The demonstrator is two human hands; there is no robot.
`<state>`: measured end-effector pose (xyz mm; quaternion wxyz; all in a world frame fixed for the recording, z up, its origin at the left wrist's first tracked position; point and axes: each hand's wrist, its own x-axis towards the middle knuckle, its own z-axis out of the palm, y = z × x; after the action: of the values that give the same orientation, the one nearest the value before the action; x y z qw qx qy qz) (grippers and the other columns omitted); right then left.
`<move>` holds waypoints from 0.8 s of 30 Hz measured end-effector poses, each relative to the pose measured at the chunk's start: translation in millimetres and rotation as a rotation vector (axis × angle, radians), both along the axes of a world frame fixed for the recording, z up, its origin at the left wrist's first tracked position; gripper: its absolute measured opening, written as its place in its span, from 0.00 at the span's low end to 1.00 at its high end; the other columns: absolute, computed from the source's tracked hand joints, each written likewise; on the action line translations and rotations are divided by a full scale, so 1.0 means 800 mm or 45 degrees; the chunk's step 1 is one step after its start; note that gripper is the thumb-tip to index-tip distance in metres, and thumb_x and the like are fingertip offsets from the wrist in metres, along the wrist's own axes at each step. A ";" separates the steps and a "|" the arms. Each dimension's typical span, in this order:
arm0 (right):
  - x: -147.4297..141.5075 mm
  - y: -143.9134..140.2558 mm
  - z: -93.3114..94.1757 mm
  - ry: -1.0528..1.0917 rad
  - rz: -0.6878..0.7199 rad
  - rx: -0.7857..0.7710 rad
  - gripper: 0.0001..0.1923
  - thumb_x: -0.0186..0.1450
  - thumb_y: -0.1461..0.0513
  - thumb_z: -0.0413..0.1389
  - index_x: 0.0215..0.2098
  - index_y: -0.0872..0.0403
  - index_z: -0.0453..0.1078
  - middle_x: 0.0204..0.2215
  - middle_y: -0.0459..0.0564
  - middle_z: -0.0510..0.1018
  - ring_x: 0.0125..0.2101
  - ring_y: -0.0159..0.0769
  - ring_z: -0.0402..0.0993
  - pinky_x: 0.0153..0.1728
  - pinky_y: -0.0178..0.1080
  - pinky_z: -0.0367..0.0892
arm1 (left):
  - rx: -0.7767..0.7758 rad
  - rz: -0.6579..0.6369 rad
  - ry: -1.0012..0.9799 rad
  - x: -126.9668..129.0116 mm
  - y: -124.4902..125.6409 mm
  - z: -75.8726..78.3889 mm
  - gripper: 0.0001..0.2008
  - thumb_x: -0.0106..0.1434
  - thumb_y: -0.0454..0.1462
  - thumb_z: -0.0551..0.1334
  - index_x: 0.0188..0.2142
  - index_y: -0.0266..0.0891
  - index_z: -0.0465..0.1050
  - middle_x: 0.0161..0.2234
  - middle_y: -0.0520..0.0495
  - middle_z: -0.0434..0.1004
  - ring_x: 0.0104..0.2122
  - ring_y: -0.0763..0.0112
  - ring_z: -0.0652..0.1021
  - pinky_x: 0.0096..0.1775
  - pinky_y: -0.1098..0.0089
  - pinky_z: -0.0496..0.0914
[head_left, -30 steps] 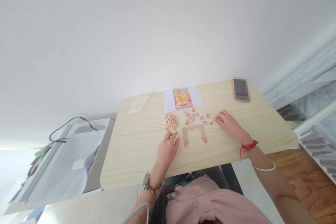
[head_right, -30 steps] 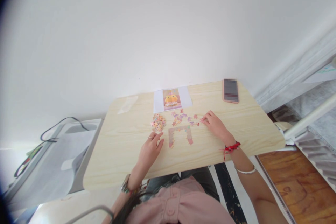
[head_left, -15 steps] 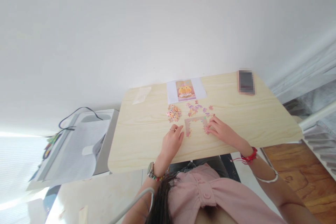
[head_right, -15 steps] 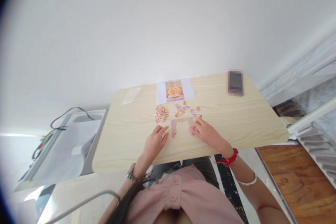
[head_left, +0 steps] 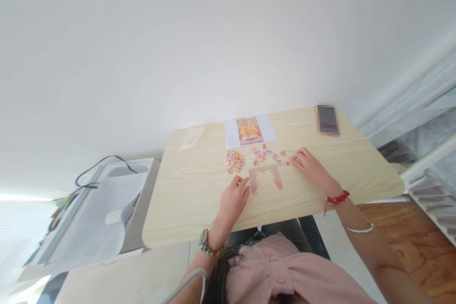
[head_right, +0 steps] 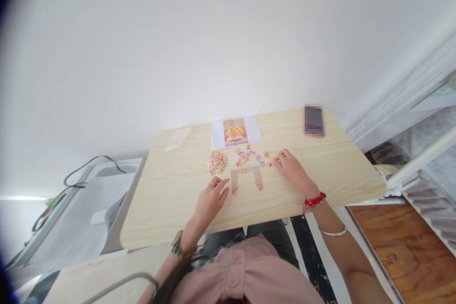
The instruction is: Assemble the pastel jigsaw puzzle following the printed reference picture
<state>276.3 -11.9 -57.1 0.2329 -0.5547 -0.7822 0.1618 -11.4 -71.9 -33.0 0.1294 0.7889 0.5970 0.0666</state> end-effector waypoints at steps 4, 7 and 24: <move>0.005 0.020 -0.010 -0.026 0.006 -0.012 0.08 0.63 0.61 0.46 0.32 0.54 0.65 0.34 0.51 0.65 0.36 0.37 0.67 0.41 0.42 0.64 | 0.044 0.029 -0.005 -0.003 0.011 0.000 0.15 0.64 0.37 0.49 0.48 0.41 0.64 0.40 0.45 0.67 0.33 0.71 0.74 0.32 0.74 0.67; 0.004 0.024 -0.013 -0.041 -0.008 -0.018 0.08 0.63 0.61 0.46 0.33 0.54 0.66 0.34 0.51 0.65 0.36 0.37 0.67 0.41 0.42 0.64 | 0.055 0.047 -0.001 -0.004 0.016 -0.001 0.14 0.63 0.37 0.49 0.48 0.40 0.64 0.41 0.45 0.67 0.35 0.71 0.74 0.32 0.74 0.68; -0.023 0.002 0.006 -0.112 0.028 -0.020 0.05 0.58 0.67 0.49 0.31 0.54 0.66 0.33 0.51 0.66 0.35 0.37 0.67 0.40 0.42 0.64 | 0.039 0.138 -0.031 -0.018 0.022 -0.007 0.14 0.63 0.36 0.50 0.48 0.40 0.64 0.42 0.45 0.67 0.33 0.72 0.74 0.31 0.74 0.67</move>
<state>257.7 -10.7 -52.6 0.1919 -0.5544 -0.7966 0.1460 -26.1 -54.5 -38.2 0.1208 0.7564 0.6363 0.0920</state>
